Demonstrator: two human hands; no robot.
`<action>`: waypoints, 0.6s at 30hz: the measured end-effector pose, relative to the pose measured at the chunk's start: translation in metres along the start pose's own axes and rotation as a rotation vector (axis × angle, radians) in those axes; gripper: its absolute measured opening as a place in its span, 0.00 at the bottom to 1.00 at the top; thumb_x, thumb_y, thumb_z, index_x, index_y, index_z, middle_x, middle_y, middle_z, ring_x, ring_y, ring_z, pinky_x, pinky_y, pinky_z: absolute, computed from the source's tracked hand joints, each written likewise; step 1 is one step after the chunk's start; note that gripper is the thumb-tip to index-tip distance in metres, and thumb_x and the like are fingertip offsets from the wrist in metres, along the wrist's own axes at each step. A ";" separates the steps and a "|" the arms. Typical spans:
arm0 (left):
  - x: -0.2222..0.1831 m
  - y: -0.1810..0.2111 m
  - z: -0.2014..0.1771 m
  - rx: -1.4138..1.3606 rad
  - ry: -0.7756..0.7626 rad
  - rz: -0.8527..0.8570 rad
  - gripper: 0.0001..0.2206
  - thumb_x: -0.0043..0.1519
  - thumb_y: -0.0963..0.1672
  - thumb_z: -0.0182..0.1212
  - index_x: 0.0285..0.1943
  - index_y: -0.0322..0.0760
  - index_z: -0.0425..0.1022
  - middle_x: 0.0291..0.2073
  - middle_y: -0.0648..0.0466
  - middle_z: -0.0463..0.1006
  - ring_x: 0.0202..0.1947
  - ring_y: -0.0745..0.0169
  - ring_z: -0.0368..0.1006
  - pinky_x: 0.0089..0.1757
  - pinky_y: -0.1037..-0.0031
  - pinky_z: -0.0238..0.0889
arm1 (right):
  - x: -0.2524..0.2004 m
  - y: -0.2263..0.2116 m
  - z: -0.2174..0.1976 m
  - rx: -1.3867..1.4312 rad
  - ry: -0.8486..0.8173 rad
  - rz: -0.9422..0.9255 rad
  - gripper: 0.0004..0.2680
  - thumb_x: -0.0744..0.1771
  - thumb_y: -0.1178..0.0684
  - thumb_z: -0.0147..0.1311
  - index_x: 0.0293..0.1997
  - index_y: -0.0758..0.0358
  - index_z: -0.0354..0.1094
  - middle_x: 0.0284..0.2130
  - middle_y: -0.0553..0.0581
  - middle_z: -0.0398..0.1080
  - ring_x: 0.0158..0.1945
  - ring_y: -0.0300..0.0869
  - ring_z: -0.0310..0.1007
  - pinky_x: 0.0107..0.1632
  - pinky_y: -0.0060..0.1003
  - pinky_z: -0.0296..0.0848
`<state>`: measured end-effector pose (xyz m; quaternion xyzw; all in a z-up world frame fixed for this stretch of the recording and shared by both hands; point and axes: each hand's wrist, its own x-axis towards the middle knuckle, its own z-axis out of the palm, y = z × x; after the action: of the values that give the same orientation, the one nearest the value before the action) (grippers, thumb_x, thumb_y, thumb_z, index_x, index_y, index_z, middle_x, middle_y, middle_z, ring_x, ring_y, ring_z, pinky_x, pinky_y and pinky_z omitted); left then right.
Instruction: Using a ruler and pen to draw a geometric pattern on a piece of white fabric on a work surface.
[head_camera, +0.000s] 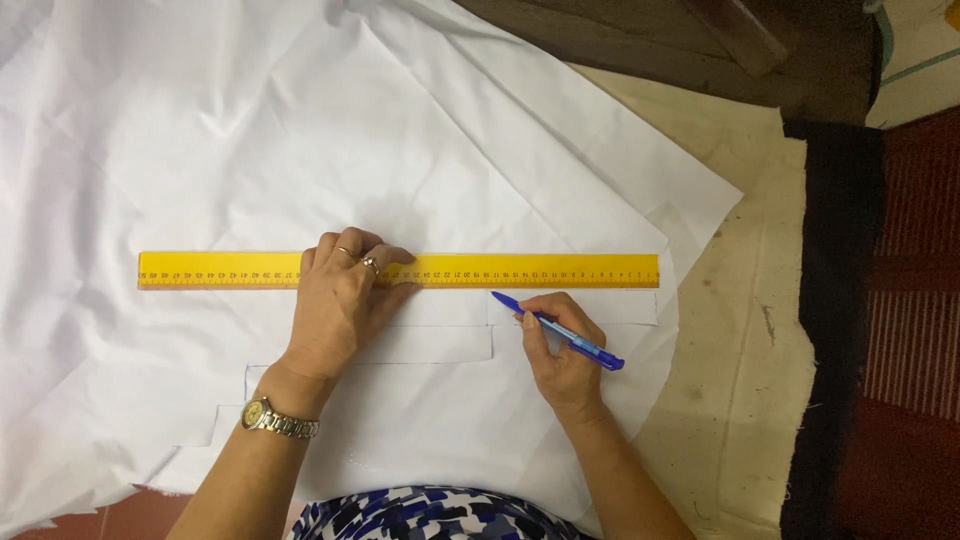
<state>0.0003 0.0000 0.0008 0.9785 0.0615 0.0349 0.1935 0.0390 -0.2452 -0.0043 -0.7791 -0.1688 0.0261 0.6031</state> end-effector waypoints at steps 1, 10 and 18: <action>0.000 0.000 0.000 -0.009 -0.009 0.003 0.12 0.52 0.47 0.70 0.43 0.51 0.79 0.37 0.56 0.72 0.46 0.59 0.67 0.46 0.68 0.60 | 0.000 0.000 0.000 -0.013 0.002 0.001 0.04 0.66 0.57 0.49 0.37 0.67 0.68 0.28 0.60 0.71 0.34 0.48 0.76 0.39 0.41 0.77; 0.014 0.002 0.002 -0.062 -0.057 0.054 0.17 0.48 0.48 0.72 0.46 0.51 0.77 0.39 0.56 0.72 0.47 0.57 0.67 0.48 0.65 0.60 | 0.003 -0.009 0.002 0.018 0.024 -0.011 0.04 0.66 0.57 0.50 0.35 0.67 0.68 0.26 0.59 0.71 0.32 0.46 0.76 0.38 0.39 0.77; 0.030 0.008 0.009 0.007 -0.221 0.074 0.18 0.49 0.47 0.72 0.48 0.51 0.76 0.38 0.58 0.71 0.47 0.59 0.68 0.47 0.66 0.62 | -0.003 -0.006 0.001 0.097 0.078 0.000 0.06 0.66 0.55 0.49 0.34 0.66 0.68 0.25 0.57 0.70 0.32 0.42 0.74 0.38 0.35 0.76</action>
<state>0.0317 -0.0066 -0.0032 0.9787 0.0038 -0.0661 0.1944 0.0341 -0.2440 0.0006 -0.7493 -0.1437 0.0040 0.6464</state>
